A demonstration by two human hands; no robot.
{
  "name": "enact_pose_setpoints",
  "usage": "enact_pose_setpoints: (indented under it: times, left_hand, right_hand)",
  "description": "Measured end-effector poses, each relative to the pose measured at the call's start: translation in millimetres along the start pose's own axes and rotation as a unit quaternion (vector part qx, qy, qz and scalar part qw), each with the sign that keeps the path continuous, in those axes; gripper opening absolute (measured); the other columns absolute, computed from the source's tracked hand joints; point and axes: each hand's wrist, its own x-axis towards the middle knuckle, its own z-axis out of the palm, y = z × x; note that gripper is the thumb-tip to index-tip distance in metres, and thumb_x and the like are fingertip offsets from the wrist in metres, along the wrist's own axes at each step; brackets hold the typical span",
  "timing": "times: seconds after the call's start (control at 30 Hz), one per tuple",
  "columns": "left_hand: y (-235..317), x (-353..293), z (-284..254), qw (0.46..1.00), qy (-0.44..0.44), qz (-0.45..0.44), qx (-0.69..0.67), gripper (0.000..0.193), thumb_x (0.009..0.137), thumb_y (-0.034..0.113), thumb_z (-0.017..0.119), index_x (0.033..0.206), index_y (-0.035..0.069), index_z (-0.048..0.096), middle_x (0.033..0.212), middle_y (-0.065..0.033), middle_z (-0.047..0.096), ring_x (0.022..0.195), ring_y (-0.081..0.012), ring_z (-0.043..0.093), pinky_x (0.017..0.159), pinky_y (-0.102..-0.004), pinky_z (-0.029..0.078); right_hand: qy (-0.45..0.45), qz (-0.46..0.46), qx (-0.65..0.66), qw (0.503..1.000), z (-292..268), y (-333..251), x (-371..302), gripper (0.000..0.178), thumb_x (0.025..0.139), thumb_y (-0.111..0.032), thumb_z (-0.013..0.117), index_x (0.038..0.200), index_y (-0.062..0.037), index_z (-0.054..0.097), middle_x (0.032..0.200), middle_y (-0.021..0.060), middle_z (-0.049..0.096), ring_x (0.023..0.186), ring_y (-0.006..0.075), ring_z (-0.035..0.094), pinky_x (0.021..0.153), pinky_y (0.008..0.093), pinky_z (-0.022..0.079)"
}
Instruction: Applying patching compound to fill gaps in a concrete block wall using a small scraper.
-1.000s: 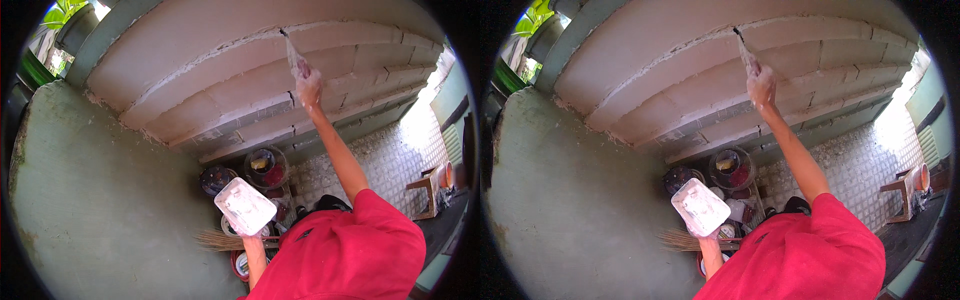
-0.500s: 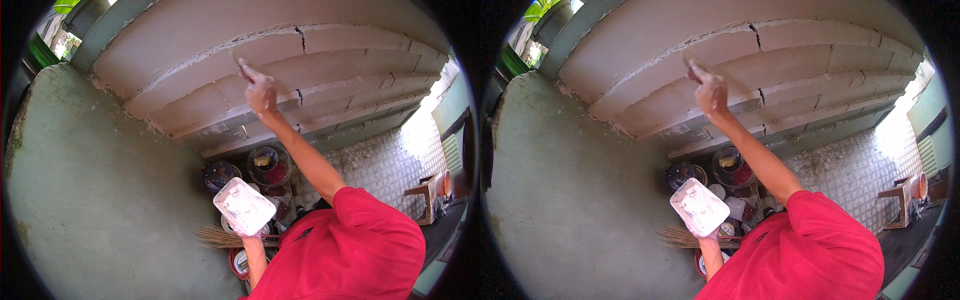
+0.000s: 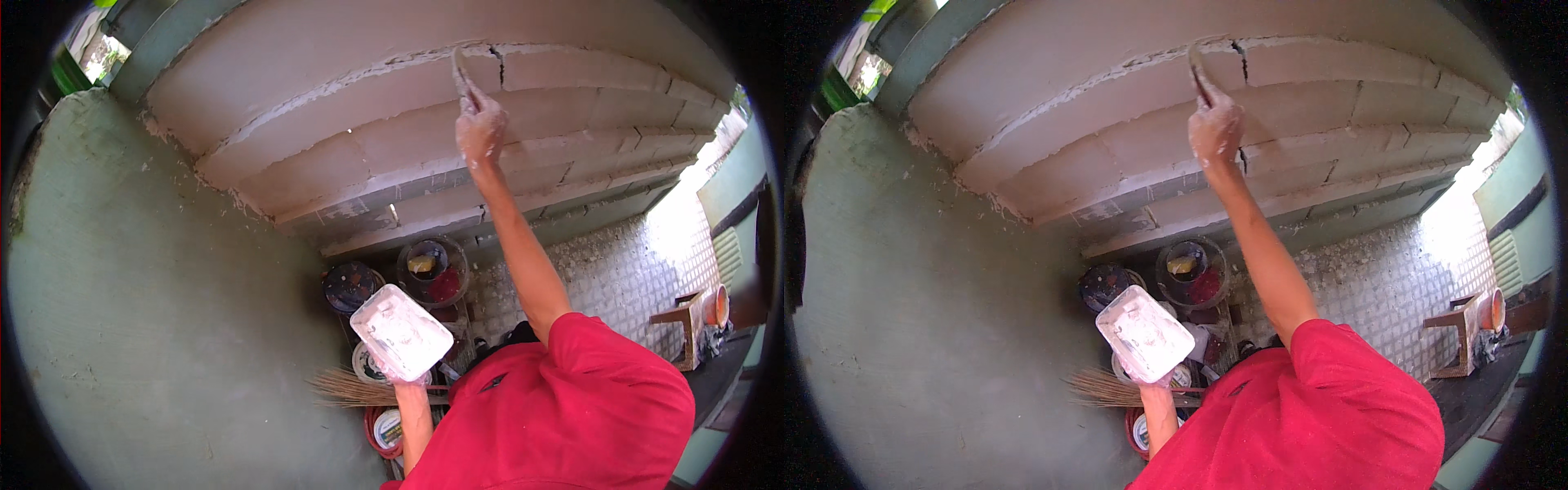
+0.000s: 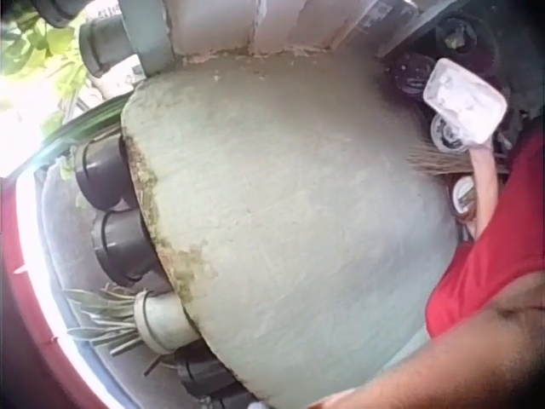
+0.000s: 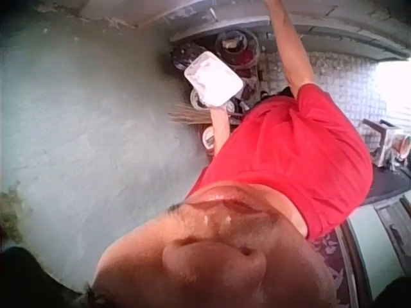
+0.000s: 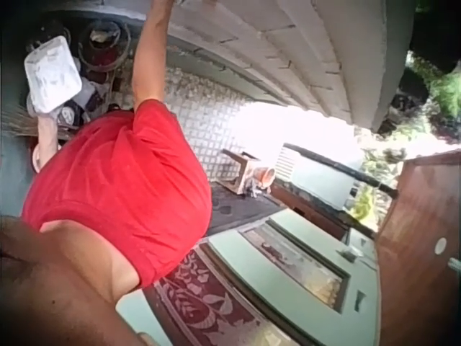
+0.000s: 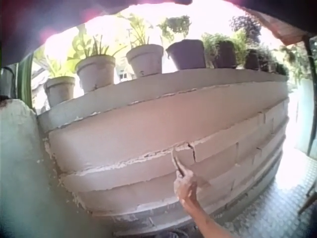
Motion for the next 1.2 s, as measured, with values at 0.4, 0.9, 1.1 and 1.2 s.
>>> enact_pose_setpoints:
  times: [0.4, 0.9, 1.1, 1.2]
  left_hand:
    - [22, -25, 12, 0.991, -0.021, 0.131, 0.02, 0.065, 0.098, 0.054, 0.03, 0.15, 0.016, 0.024, 0.15, -0.0071, 0.036, 0.133, -0.0309, 0.041, 0.109, -0.0503, 0.036]
    - [17, -23, -31, 0.95, 0.022, 0.245, 0.193, 0.062, 0.098, 0.052, 0.032, 0.148, 0.016, 0.03, 0.145, -0.0072, 0.043, 0.128, -0.0302, 0.048, 0.104, -0.0509, 0.041]
    - [19, -19, -42, 0.989, 0.029, 0.111, 0.093, 0.066, 0.095, 0.055, 0.034, 0.149, 0.017, 0.026, 0.147, -0.0076, 0.041, 0.129, -0.0302, 0.046, 0.104, -0.0511, 0.041]
    - [21, -12, -36, 0.986, -0.001, 0.108, 0.125, 0.072, 0.094, 0.059, 0.036, 0.151, 0.017, 0.02, 0.15, -0.0083, 0.035, 0.132, -0.0312, 0.042, 0.106, -0.0522, 0.039]
  right_hand:
    - [-0.132, -0.132, 0.068, 0.98, 96, -96, -87, 0.053, 0.073, 0.005, 0.052, 0.122, -0.0107, 0.064, 0.094, 0.0188, 0.068, 0.085, 0.0398, 0.066, 0.078, 0.0468, 0.051]
    - [-0.188, -0.106, 0.241, 0.946, 120, -93, -117, 0.035, 0.081, -0.006, 0.054, 0.112, -0.0121, 0.069, 0.089, 0.0212, 0.068, 0.08, 0.0373, 0.066, 0.071, 0.0449, 0.052]
    - [0.018, 0.126, -0.004, 0.992, -10, 29, -2, 0.033, 0.082, -0.026, 0.063, 0.076, 0.0068, 0.062, 0.065, 0.0237, 0.061, 0.064, 0.0327, 0.062, 0.061, 0.0474, 0.045]
    - [0.025, 0.088, -0.04, 0.995, -30, 36, 17, 0.034, 0.09, -0.027, 0.056, 0.09, 0.0053, 0.068, 0.079, 0.0261, 0.066, 0.077, 0.0414, 0.065, 0.068, 0.0448, 0.048]
